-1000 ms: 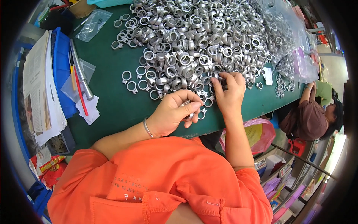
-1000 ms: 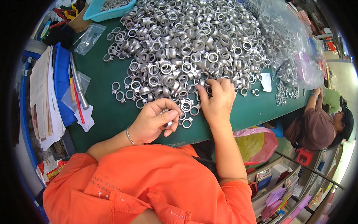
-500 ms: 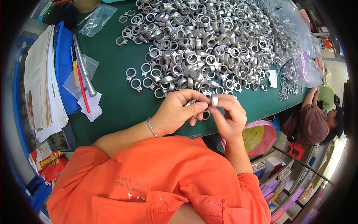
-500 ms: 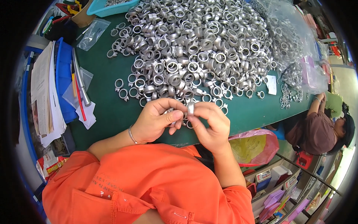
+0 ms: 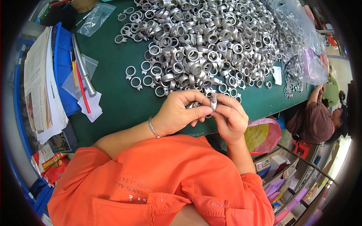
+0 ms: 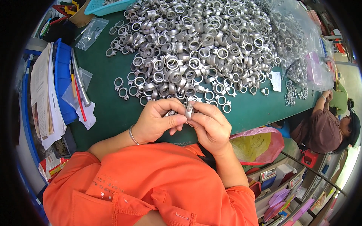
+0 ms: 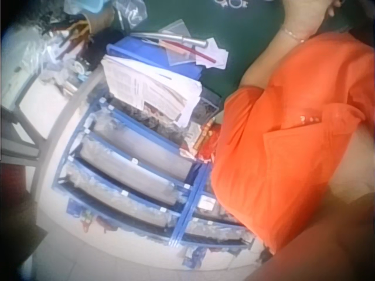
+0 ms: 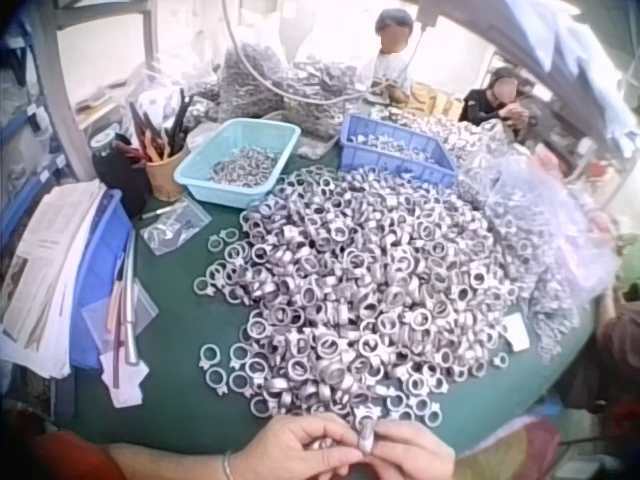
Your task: The person picks up small metal rings from a large pile on a green table, rotates them by hand to check their condition, and places them into a pink container.
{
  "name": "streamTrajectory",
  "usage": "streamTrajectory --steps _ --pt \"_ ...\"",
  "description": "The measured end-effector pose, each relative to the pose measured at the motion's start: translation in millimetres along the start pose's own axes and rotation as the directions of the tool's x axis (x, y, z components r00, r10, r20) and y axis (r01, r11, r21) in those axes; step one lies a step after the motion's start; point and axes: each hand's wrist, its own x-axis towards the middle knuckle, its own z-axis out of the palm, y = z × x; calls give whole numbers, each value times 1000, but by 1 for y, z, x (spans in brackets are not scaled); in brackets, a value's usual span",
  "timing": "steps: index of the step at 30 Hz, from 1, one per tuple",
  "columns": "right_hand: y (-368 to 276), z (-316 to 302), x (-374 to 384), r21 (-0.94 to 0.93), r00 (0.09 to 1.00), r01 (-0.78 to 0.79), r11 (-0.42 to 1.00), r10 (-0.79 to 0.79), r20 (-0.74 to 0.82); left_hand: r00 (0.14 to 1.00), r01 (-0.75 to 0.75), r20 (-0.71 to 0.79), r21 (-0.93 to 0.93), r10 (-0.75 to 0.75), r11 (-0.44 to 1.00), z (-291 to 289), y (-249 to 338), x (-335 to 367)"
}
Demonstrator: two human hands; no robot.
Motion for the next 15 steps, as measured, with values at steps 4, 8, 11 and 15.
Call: streamTrajectory --steps 4,8,11,15 --pt "0 4 -4 281 973 -205 938 227 -48 990 -141 34 166 137 976 -2 -2 0" --pt "-5 1 -2 612 859 -447 652 504 91 981 -190 15 205 191 960 0 -3 1" --pt "-2 -2 -3 652 826 -520 552 519 219 994 -103 -25 105 106 989 4 1 -1" --pt "1 2 -12 718 774 -571 398 553 309 1000 8 15 0 -8 1000 2 2 -1"
